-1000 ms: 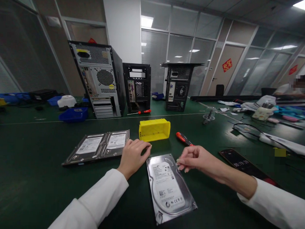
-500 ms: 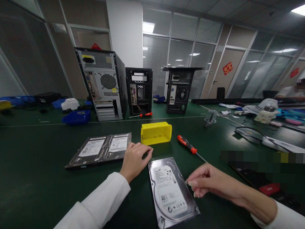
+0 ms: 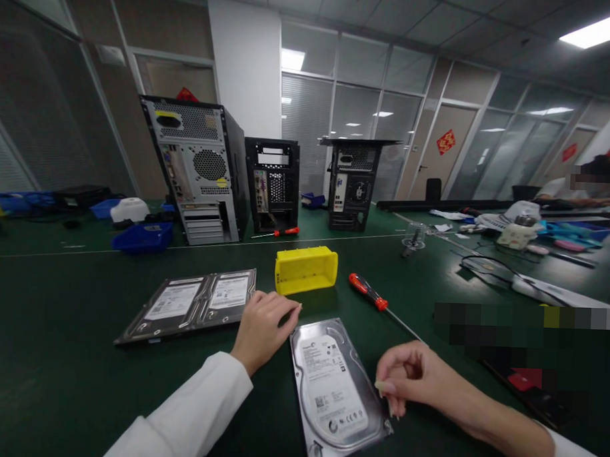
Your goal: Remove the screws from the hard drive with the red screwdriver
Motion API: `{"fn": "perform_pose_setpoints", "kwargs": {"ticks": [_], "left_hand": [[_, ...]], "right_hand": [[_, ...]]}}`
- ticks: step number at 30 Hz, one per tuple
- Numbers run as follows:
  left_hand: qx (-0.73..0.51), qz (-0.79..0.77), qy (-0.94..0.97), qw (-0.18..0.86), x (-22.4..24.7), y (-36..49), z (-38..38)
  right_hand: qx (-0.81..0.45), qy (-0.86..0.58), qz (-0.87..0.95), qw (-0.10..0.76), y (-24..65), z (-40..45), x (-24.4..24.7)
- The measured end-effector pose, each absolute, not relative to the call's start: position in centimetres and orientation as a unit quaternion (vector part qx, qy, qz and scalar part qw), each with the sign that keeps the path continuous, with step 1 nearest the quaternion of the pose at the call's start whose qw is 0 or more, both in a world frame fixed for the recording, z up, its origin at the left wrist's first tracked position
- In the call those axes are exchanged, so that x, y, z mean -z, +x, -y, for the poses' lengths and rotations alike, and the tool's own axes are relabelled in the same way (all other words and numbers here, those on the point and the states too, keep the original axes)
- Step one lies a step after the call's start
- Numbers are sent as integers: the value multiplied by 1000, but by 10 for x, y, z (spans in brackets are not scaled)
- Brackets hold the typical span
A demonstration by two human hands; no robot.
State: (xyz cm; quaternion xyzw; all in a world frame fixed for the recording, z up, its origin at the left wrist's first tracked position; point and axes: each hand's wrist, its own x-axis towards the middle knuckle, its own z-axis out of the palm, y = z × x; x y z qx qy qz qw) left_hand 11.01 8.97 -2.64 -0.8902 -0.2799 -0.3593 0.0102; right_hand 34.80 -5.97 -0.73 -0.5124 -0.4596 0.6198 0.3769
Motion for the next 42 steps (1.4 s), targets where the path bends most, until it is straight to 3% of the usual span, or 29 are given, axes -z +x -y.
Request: {"fn": "perform_pose_setpoints", "kwargs": {"ticks": [19, 31, 42], "left_hand": [[395, 189, -899, -24, 22, 119, -64], [390, 193, -899, -39, 25, 119, -66], [390, 189, -900, -47, 25, 119, -65]], "right_hand": [[-437, -565, 628, 309, 351, 84, 24], [-460, -516, 630, 353, 356, 84, 31], [-435, -540, 653, 305, 357, 87, 25]]}}
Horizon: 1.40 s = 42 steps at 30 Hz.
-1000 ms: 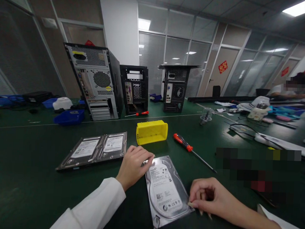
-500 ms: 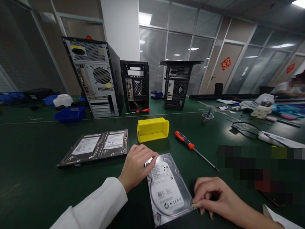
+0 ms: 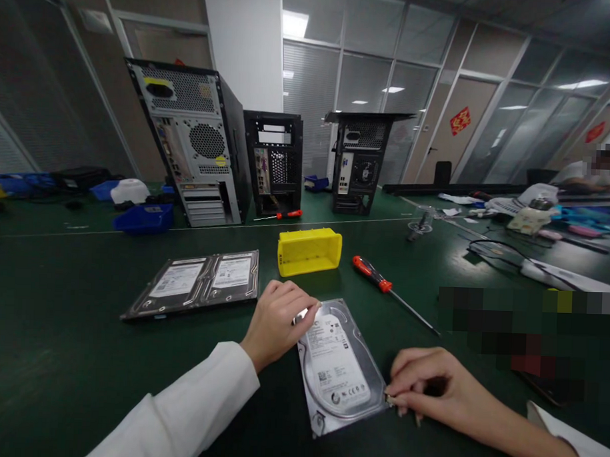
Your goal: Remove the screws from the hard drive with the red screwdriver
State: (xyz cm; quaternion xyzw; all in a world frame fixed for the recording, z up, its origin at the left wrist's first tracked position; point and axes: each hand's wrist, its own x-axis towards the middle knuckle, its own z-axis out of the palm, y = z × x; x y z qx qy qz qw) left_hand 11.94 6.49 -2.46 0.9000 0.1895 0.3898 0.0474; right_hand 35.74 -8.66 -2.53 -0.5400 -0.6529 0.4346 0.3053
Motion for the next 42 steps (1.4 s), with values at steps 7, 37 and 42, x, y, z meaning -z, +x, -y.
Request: {"fn": "perform_pose_setpoints", "kwargs": {"ticks": [7, 37, 42], "left_hand": [[-391, -189, 900, 31, 22, 120, -63], [-387, -188, 903, 25, 21, 119, -63], [-386, -185, 903, 21, 23, 119, -63]], "right_hand": [[-418, -545, 670, 281, 358, 85, 26], [-120, -463, 854, 206, 360, 99, 9], [34, -452, 872, 182, 363, 108, 5]]}}
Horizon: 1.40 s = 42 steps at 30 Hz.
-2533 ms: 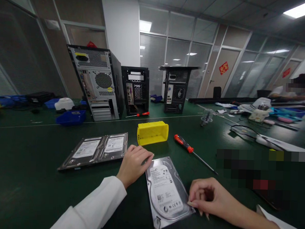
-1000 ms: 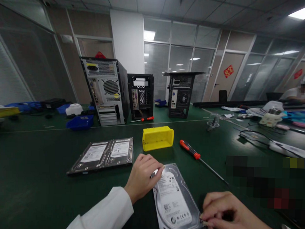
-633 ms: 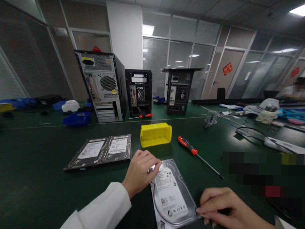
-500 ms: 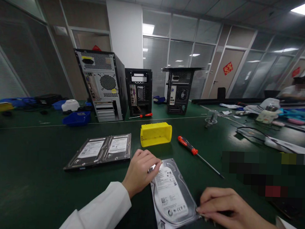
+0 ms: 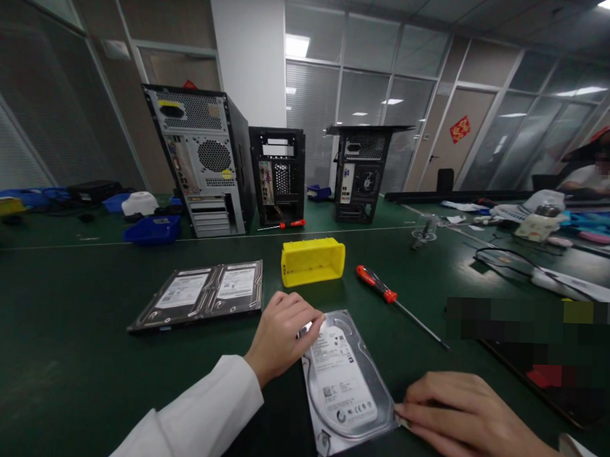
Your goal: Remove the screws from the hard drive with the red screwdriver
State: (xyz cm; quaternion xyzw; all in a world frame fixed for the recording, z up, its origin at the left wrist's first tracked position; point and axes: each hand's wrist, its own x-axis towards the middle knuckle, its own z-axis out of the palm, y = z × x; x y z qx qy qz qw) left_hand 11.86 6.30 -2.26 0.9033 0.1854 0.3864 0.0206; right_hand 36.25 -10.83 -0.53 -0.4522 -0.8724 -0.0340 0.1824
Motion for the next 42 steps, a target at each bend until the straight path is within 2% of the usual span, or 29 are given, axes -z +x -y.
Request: {"fn": "perform_pose_setpoints", "kwargs": {"ticks": [5, 19, 27, 31, 36, 42], "left_hand": [[-388, -183, 903, 20, 24, 119, -64], [-386, -182, 904, 24, 23, 119, -63], [-391, -168, 903, 50, 20, 118, -62], [-362, -111, 921, 93, 8, 128, -42], [-250, -98, 937, 225, 7, 147, -11], [-234, -183, 910, 290, 13, 158, 1]], "right_hand": [[89, -444, 878, 158, 365, 113, 7], [13, -457, 873, 170, 360, 107, 11], [15, -425, 888, 175, 356, 106, 10], [-60, -457, 863, 209, 355, 107, 13], [-250, -540, 733, 330, 351, 95, 17], [-347, -585, 647, 346, 345, 92, 26]]}}
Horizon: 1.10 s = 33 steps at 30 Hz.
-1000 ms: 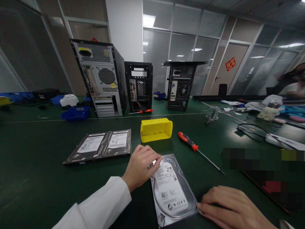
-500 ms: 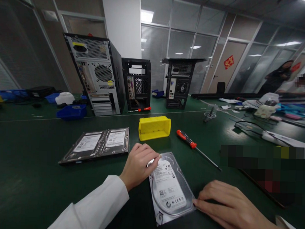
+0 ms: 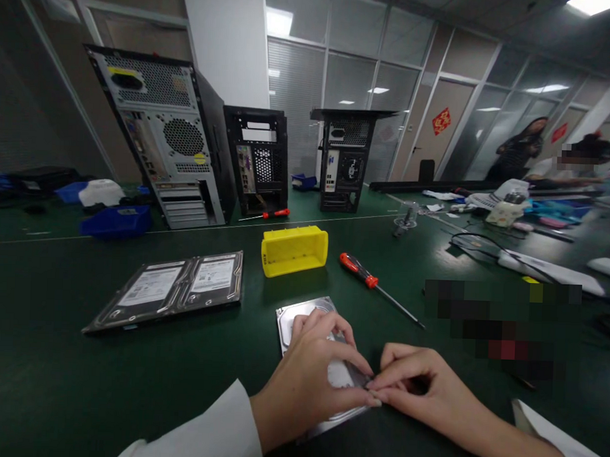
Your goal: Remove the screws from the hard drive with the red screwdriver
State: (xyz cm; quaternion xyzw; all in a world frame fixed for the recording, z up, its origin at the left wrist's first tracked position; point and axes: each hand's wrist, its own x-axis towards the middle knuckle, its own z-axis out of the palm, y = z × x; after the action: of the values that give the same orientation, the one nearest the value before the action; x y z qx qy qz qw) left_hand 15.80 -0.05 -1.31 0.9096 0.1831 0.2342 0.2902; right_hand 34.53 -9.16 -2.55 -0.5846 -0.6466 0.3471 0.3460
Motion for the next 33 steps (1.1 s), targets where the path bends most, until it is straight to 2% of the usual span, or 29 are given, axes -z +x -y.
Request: {"fn": "perform_pose_setpoints", "kwargs": {"ticks": [10, 27, 31, 33], "left_hand": [[-219, -162, 911, 309, 11, 158, -2], [-234, -105, 929, 267, 14, 157, -3], [-214, -102, 937, 257, 11, 154, -1], [-197, -108, 941, 254, 10, 154, 1]], "right_hand": [[-288, -548, 704, 349, 350, 101, 30], [-263, -526, 729, 351, 349, 110, 28], [-184, -555, 738, 336, 371, 106, 15], [-102, -635, 709, 289, 391, 95, 4]]}}
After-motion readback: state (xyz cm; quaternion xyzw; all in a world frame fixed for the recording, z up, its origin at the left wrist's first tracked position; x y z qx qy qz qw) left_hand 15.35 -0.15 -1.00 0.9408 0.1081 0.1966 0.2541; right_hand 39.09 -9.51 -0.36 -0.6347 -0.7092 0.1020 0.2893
